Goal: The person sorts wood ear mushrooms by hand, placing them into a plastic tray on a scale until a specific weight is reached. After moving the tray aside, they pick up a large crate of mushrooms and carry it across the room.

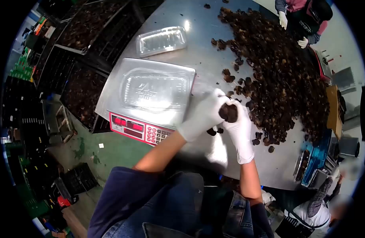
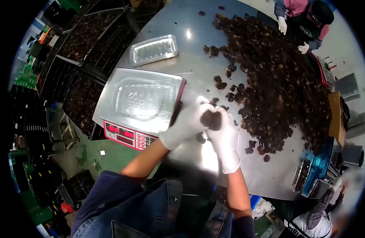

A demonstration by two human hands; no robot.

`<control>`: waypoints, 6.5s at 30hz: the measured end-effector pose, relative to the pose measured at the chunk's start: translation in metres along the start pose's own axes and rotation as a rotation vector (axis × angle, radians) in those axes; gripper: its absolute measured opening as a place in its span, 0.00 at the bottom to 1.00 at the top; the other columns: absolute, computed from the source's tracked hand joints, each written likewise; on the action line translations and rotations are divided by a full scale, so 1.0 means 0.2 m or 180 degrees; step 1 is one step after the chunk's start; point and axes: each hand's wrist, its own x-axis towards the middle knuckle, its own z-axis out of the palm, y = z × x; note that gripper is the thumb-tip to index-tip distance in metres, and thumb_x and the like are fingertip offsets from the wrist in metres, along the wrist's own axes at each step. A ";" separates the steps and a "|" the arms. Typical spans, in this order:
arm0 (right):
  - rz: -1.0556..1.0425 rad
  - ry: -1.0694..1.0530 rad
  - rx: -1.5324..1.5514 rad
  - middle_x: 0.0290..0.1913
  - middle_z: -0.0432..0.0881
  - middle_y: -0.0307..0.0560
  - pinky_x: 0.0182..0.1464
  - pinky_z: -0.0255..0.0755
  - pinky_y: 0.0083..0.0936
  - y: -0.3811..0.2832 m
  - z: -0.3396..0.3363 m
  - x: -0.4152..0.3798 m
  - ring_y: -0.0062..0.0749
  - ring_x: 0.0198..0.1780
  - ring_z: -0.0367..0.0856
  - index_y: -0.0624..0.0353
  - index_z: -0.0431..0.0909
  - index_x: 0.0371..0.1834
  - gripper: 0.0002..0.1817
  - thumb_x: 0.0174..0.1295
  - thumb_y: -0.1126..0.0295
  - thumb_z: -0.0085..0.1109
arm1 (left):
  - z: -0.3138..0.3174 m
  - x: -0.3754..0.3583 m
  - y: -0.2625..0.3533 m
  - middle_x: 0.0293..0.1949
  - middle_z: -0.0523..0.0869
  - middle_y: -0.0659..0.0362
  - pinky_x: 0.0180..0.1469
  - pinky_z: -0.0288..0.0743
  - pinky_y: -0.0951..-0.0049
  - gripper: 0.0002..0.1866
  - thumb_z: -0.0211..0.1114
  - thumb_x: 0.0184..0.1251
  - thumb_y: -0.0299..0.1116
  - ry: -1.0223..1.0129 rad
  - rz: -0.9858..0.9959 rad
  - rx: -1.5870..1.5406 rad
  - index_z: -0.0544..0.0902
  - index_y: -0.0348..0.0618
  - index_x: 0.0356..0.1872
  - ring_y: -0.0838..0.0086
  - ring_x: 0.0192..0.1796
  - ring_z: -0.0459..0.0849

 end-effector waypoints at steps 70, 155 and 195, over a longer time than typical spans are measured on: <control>0.0713 0.2329 0.0078 0.42 0.81 0.46 0.51 0.74 0.27 1.27 -0.41 -0.35 0.36 0.45 0.80 0.63 0.84 0.37 0.04 0.60 0.75 0.65 | 1.15 0.15 0.01 0.40 0.79 0.58 0.48 0.73 0.62 0.14 0.68 0.59 0.38 -0.1444 0.0584 0.2083 0.80 0.45 0.44 0.60 0.47 0.78; 0.0582 -0.0130 -0.0637 0.57 0.70 0.53 0.54 0.76 0.38 0.99 -0.32 -0.46 0.53 0.54 0.77 0.48 0.63 0.71 0.54 0.33 0.69 0.80 | 0.85 -0.29 -0.02 0.68 0.65 0.46 0.70 0.57 0.53 0.53 0.79 0.39 0.45 -0.2041 0.0854 0.0545 0.64 0.41 0.71 0.49 0.70 0.62; -0.1663 -0.1165 -0.1222 0.53 0.78 0.47 0.53 0.76 0.32 -0.63 0.47 0.32 0.42 0.53 0.80 0.45 0.72 0.66 0.40 0.44 0.57 0.75 | -1.01 -0.22 -0.36 0.36 0.80 0.58 0.48 0.75 0.64 0.13 0.68 0.43 0.24 0.1049 -0.0426 0.1659 0.83 0.46 0.34 0.60 0.45 0.80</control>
